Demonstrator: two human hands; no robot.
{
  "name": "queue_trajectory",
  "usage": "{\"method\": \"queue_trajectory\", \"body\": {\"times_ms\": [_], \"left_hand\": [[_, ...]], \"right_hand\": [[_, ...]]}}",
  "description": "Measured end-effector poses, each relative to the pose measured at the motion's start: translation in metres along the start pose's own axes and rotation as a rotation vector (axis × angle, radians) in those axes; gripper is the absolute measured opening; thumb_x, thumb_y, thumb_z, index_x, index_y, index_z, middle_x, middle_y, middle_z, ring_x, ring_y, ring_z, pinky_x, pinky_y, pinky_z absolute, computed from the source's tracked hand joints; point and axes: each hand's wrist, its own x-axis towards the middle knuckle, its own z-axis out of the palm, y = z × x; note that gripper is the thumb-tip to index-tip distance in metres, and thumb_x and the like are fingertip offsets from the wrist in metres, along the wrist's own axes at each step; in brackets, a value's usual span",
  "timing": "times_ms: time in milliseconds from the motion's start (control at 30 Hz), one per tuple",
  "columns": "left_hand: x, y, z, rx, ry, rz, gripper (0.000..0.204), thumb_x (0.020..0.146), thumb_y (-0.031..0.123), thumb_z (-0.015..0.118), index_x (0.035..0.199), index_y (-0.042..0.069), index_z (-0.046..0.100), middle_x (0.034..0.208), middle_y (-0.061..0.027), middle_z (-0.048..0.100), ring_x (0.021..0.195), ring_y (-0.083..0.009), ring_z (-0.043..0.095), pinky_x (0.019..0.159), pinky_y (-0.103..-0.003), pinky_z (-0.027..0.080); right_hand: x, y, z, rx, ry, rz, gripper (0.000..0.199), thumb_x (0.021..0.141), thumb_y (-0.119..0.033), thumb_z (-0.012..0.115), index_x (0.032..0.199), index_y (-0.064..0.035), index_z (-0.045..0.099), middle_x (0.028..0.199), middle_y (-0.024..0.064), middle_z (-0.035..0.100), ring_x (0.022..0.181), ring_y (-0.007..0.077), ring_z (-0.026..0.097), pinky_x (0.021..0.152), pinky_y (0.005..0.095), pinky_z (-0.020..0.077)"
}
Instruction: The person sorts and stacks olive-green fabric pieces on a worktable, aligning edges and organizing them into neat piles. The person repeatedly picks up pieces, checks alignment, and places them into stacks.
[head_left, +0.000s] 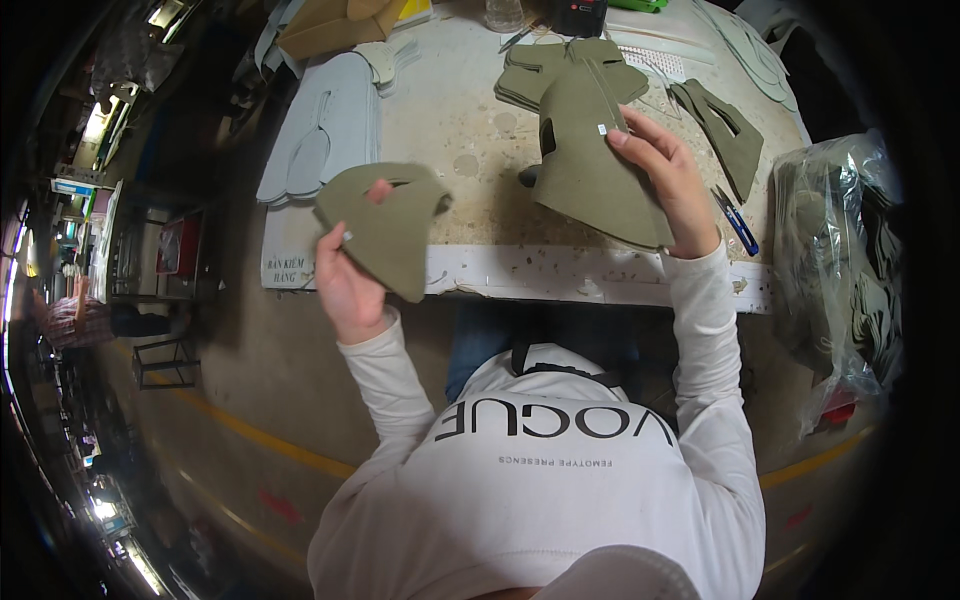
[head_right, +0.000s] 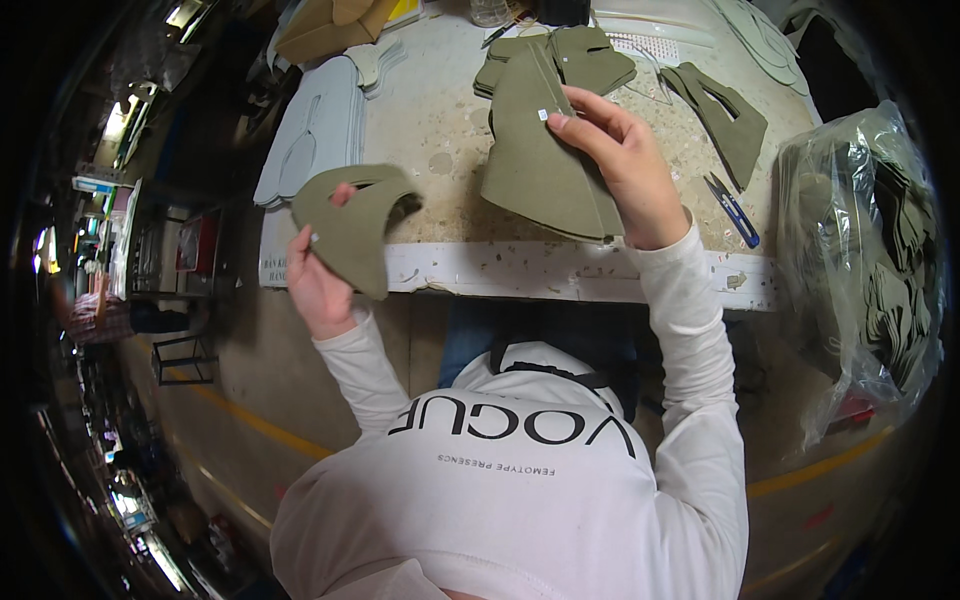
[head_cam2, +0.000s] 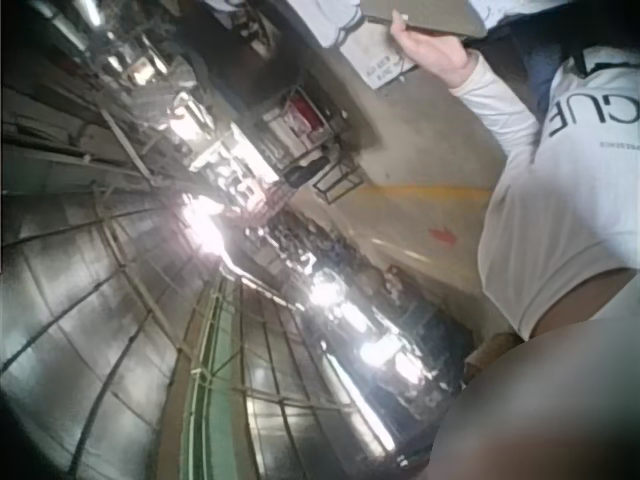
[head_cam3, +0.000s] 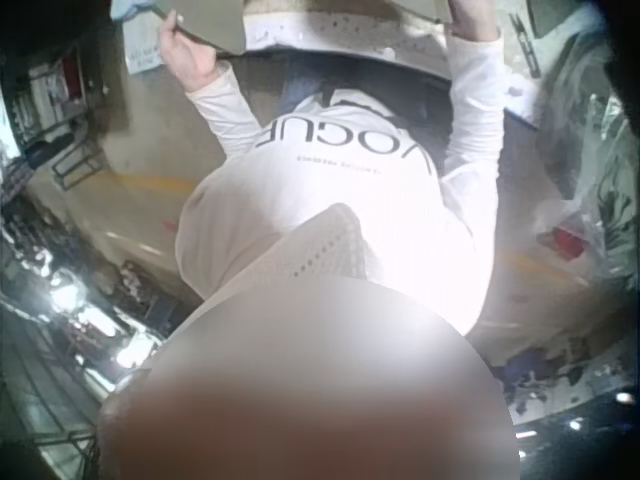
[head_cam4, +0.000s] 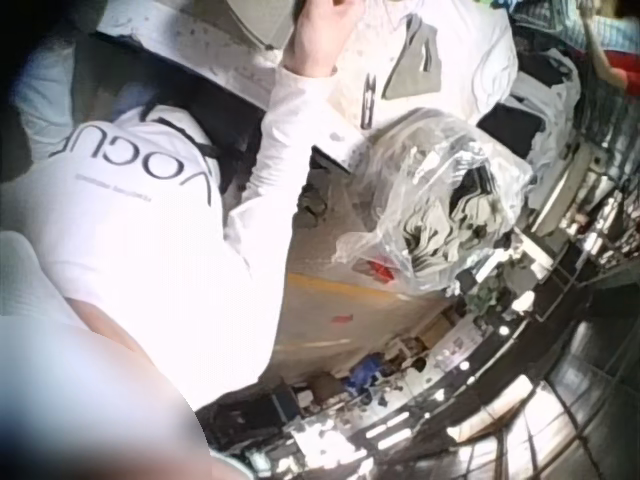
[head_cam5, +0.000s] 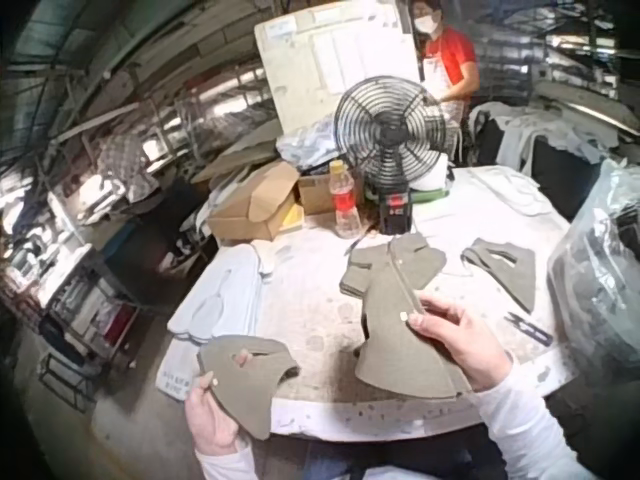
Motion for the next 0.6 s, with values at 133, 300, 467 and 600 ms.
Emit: {"method": "queue_trajectory", "body": {"times_ms": [133, 300, 467, 600], "left_hand": [[-0.016, 0.026, -0.003, 0.213, 0.040, 0.170, 0.057, 0.094, 0.013, 0.041, 0.144, -0.009, 0.025, 0.148, -0.0196, 0.037, 0.141, -0.0285, 0.030, 0.117, -0.043, 0.027], [-0.034, 0.048, -0.007, 0.249, 0.101, 0.331, 0.058, 0.092, 0.014, 0.044, 0.142, -0.010, 0.027, 0.145, -0.0216, 0.041, 0.138, -0.0300, 0.035, 0.115, -0.043, 0.031], [-0.050, 0.062, -0.018, 0.229, 0.161, 0.398, 0.060, 0.091, 0.014, 0.044, 0.142, -0.011, 0.025, 0.145, -0.0226, 0.039, 0.139, -0.0309, 0.034, 0.115, -0.044, 0.030], [-0.055, 0.068, -0.023, 0.223, 0.173, 0.376, 0.059, 0.091, 0.013, 0.045, 0.142, -0.011, 0.026, 0.146, -0.0231, 0.039, 0.139, -0.0311, 0.034, 0.114, -0.045, 0.032]], "right_hand": [[0.021, -0.009, 0.022, -0.049, -0.079, 0.039, 0.045, 0.089, -0.015, 0.066, 0.128, 0.0038, 0.055, 0.104, 0.0050, 0.067, 0.090, 0.0085, 0.063, 0.080, 0.0212, 0.0498], [0.074, 0.014, 0.079, 0.162, -0.232, -0.068, 0.043, 0.091, -0.016, 0.065, 0.128, 0.0028, 0.055, 0.105, 0.0059, 0.067, 0.091, 0.0091, 0.063, 0.079, 0.0227, 0.0504], [0.101, 0.078, 0.104, 0.197, -0.190, 0.075, 0.047, 0.091, -0.013, 0.062, 0.135, -0.0045, 0.049, 0.104, 0.0068, 0.063, 0.087, 0.0123, 0.062, 0.072, 0.0242, 0.0504], [0.090, 0.127, 0.090, -0.138, -0.101, 0.097, 0.051, 0.086, -0.010, 0.064, 0.135, -0.0067, 0.049, 0.104, 0.0082, 0.061, 0.082, 0.0126, 0.060, 0.066, 0.0268, 0.0505]]}}
